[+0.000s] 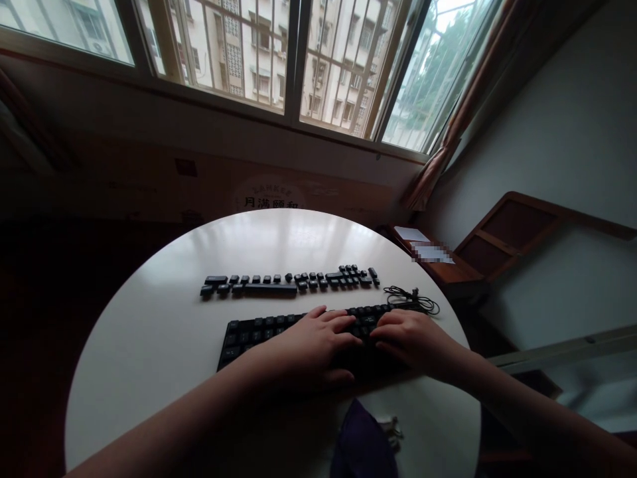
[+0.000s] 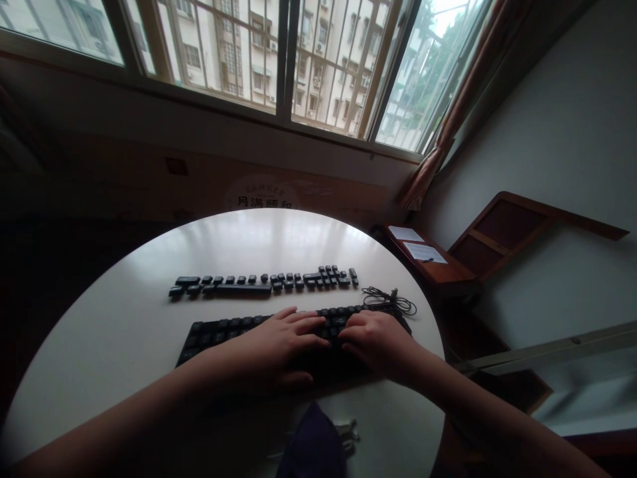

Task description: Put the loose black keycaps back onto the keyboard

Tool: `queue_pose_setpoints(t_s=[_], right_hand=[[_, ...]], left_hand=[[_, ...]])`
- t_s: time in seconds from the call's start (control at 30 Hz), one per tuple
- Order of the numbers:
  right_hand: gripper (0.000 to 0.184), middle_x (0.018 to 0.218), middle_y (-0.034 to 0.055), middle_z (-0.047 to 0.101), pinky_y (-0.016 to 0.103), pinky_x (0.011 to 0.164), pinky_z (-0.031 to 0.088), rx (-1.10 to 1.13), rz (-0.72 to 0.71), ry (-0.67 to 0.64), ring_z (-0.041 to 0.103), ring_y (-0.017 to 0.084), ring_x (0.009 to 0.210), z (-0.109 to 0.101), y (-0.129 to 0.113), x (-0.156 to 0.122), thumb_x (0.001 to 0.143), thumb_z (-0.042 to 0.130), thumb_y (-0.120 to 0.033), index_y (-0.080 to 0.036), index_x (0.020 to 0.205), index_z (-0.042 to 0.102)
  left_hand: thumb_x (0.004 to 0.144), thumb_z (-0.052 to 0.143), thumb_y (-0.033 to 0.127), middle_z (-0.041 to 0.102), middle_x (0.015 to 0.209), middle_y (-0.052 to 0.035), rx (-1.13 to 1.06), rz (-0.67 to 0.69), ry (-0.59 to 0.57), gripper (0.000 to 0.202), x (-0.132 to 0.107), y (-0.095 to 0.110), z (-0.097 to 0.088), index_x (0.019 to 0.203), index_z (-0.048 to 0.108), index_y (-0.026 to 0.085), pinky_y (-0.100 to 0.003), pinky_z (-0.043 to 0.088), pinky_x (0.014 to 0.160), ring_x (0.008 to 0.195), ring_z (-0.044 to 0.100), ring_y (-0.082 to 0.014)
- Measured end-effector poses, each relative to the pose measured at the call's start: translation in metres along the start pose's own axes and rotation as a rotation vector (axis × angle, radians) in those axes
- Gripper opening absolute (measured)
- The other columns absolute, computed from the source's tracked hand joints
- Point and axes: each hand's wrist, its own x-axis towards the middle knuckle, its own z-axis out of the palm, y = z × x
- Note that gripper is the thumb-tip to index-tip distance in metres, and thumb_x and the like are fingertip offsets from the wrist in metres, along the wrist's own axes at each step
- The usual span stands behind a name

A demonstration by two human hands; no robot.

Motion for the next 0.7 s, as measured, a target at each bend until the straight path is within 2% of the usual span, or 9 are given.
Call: queue_pose_setpoints(t_s=[0.33,0.7], right_hand=[[0.011,0.088,0.0025,0.070,0.033,0.071,0.041,-0.179,-0.062,0.048,0.060,0.020,0.077,0.002,-0.009,0.000,0.093,0.068,-0.020,-0.023,0.102,0.074],[0.014,0.093,0.0037,0.070,0.036,0.075,0.039,-0.253,-0.099,0.096,0.057,0.021,0.079,0.005,-0.011,-0.008,0.097,0.062,-0.019,-0.022,0.108,0.071]], left_hand=[[0.084,0.073,0.047,0.046,0.154,-0.0118,-0.021,0.010,0.009,0.059,-0.001,-0.001,0.001,0.138,0.058,0.029,-0.057,0.024,0.119,0.144,0.039,-0.0357],[0.083,0.074,0.046,0.044,0.156,-0.0124,-0.031,0.007,0.013,0.060,-0.002,-0.002,0.001,0.139,0.058,0.028,-0.057,0.023,0.120,0.144,0.039,-0.0358]])
